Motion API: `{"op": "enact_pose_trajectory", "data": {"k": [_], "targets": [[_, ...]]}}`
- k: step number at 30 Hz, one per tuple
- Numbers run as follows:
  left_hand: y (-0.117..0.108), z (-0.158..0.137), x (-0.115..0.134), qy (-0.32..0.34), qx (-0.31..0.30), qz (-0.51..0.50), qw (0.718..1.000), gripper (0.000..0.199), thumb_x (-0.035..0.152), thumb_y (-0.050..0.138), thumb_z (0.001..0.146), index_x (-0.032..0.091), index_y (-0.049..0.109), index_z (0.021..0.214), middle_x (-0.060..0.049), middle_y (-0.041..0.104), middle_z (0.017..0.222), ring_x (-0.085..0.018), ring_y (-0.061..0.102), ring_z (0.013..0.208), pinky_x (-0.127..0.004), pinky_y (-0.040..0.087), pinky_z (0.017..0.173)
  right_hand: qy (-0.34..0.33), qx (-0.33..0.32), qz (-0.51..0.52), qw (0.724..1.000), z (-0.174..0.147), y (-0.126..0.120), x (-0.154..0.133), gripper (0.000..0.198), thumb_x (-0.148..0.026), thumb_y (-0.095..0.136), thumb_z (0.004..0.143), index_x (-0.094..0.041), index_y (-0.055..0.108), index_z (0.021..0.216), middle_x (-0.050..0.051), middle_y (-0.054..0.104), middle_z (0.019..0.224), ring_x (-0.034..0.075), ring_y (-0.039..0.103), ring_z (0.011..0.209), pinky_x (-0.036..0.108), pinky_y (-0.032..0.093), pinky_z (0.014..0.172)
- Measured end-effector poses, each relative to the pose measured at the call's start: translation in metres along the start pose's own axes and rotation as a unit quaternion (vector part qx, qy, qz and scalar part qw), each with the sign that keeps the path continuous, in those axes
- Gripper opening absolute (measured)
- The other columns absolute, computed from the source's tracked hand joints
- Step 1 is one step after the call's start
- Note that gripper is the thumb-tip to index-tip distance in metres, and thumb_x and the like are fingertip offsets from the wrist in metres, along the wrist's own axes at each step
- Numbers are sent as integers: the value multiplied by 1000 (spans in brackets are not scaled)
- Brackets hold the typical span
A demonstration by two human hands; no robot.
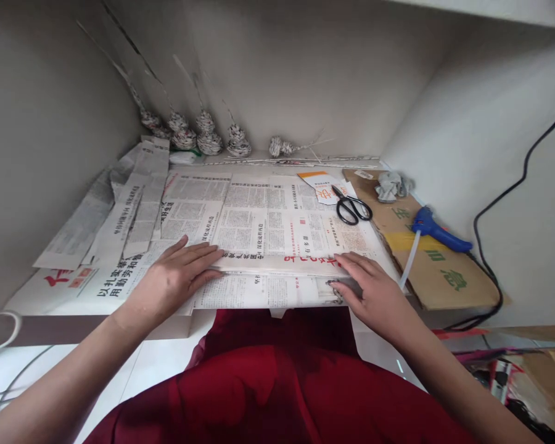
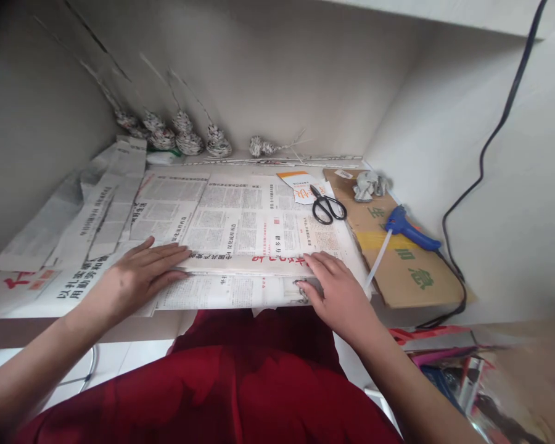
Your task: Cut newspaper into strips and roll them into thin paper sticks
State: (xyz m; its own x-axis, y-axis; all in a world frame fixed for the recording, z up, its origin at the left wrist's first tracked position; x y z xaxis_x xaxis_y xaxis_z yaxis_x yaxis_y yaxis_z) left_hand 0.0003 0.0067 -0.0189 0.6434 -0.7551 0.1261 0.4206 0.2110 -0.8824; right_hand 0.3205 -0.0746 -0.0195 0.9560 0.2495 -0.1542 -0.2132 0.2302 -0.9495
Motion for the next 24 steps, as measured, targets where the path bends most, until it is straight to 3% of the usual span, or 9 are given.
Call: {"op": "enact_pose_trajectory", "data": {"k": [4, 9, 13, 15, 16, 18, 20, 22, 24], "targets": [[-5, 7, -8, 11, 20, 21, 1000, 27, 38, 57, 89, 24, 68, 110, -4, 73, 105, -20, 67, 99, -45, 34, 110, -25, 21, 11, 999, 1, -3, -2, 40, -35, 52, 92, -14, 57, 125, 12, 64, 121, 26, 54, 114, 44, 44, 100], [-28, 28, -18, -58, 107, 45, 991, 26, 37, 58, 88, 24, 68, 108, -5, 73, 103, -23, 67, 99, -48, 37, 107, -39, 53, 18, 998, 3, -6, 0, 29, -30, 51, 93, -17, 65, 115, 9, 69, 110, 24, 59, 105, 41, 46, 94], [-55, 32, -3, -114, 224, -44, 967, 28, 31, 62, 85, 28, 66, 113, -3, 70, 110, -22, 66, 102, -42, 48, 98, -24, 77, 36, 996, 7, -8, 7, 27, -28, 46, 94, -17, 66, 108, 8, 71, 101, 23, 61, 95, 38, 47, 88], [-55, 32, 11, -129, 232, -133, 955, 23, 27, 65, 83, 28, 70, 106, -2, 72, 104, -20, 67, 97, -38, 52, 92, 6, 89, 45, 995, 10, -10, 12, 28, -29, 44, 95, -17, 67, 104, 9, 71, 96, 23, 62, 90, 37, 48, 84], [-49, 33, 18, -141, 207, -193, 949, 20, 27, 65, 83, 27, 71, 102, -2, 72, 100, -19, 68, 91, -35, 55, 86, 25, 98, 54, 993, 12, -11, 14, 29, -30, 43, 95, -18, 68, 101, 9, 72, 94, 23, 63, 88, 36, 48, 82], [-20, 37, 33, -192, 91, -347, 914, 16, 29, 66, 82, 26, 73, 96, -2, 73, 93, -15, 68, 68, -28, 57, 64, 68, 108, 90, 988, 15, -13, 18, 29, -31, 41, 95, -19, 68, 97, 7, 72, 91, 22, 65, 85, 33, 49, 77], [16, 38, 51, -253, -49, -483, 837, 19, 35, 67, 81, 23, 73, 94, -4, 73, 81, -12, 61, 51, -24, 53, 49, 109, 114, 149, 976, 19, -13, 18, 29, -33, 41, 95, -21, 67, 93, 5, 72, 89, 20, 66, 82, 30, 48, 73], [46, 39, 70, -295, -163, -574, 746, 26, 37, 65, 81, 20, 72, 99, -6, 72, 79, -13, 64, 56, -24, 53, 53, 132, 107, 195, 966, 21, -10, 14, 29, -34, 41, 96, -21, 66, 90, 3, 72, 85, 19, 66, 78, 28, 47, 70], [64, 42, 84, -315, -223, -630, 674, 35, 37, 68, 79, 19, 69, 108, -8, 71, 87, -15, 67, 67, -28, 56, 63, 133, 89, 203, 966, 23, -8, 7, 30, -36, 39, 97, -21, 65, 92, 3, 71, 84, 19, 65, 78, 28, 46, 70]]}}
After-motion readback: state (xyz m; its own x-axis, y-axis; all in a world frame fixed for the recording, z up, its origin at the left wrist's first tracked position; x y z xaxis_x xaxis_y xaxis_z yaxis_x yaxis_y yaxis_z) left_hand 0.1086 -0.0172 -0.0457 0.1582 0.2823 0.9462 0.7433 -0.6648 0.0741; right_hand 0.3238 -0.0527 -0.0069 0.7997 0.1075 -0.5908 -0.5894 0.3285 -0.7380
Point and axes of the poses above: each hand's wrist, its own z-axis towards the middle knuckle, its own y-axis out of the palm, x = y × z, the point moved 7 cm from there along z, towards the middle knuckle
